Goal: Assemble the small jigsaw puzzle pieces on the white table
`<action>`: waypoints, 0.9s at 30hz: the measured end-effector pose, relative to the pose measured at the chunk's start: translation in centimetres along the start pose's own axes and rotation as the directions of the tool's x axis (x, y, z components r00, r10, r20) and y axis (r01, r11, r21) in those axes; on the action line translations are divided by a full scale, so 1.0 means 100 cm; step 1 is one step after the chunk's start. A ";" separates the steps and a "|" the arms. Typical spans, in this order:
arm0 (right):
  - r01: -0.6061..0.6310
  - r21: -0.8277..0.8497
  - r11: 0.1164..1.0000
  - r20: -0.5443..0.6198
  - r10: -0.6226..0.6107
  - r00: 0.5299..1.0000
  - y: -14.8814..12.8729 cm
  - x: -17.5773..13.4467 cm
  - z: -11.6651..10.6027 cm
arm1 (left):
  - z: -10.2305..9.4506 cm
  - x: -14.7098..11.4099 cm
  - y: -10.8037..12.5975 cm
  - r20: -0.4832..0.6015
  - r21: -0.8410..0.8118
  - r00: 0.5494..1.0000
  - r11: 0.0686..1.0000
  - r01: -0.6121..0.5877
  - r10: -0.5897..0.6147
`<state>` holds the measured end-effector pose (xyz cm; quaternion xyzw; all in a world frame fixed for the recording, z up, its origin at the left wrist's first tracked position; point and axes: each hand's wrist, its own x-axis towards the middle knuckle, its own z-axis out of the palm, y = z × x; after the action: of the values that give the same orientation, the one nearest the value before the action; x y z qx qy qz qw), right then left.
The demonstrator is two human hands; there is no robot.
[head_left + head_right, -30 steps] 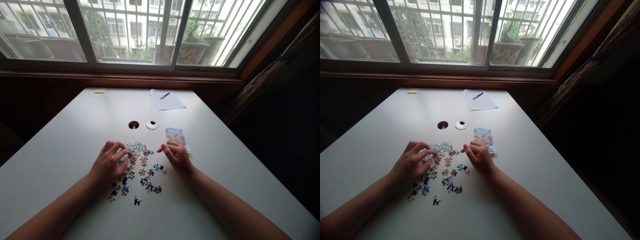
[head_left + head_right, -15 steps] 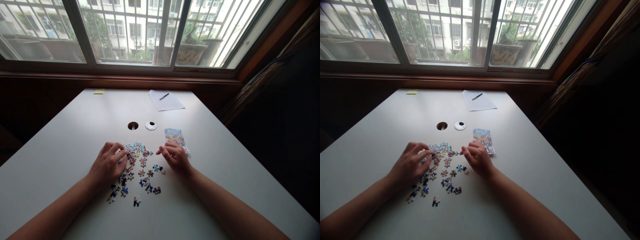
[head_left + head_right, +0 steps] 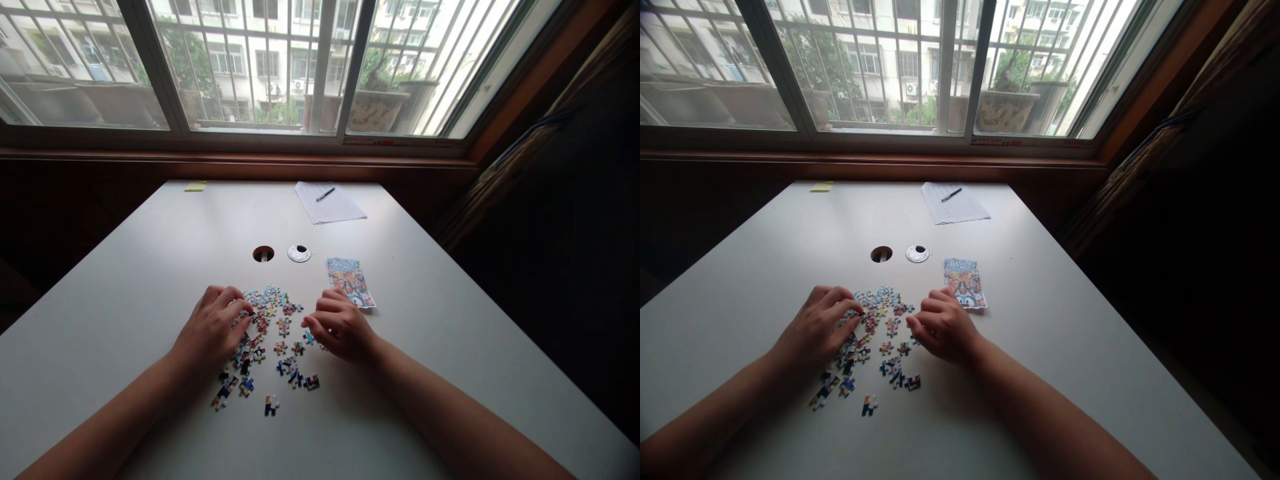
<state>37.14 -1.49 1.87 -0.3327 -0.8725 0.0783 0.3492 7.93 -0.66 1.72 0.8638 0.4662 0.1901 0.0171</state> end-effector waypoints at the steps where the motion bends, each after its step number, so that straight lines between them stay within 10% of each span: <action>1: 0.001 0.002 1.000 0.001 -0.001 1.000 0.000 0.000 0.000 | 0.000 0.000 -0.002 0.006 -0.004 1.000 1.000 -0.002 0.002; 27: -0.019 0.038 0.999 0.012 0.019 1.000 0.004 -0.001 0.002 | 0.004 0.000 -0.021 0.053 -0.100 0.998 0.995 -0.012 0.017</action>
<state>37.27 -1.22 1.54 -0.3338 -0.8697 0.1003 0.3495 6.43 0.58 0.95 0.8701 0.4492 0.1898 0.0711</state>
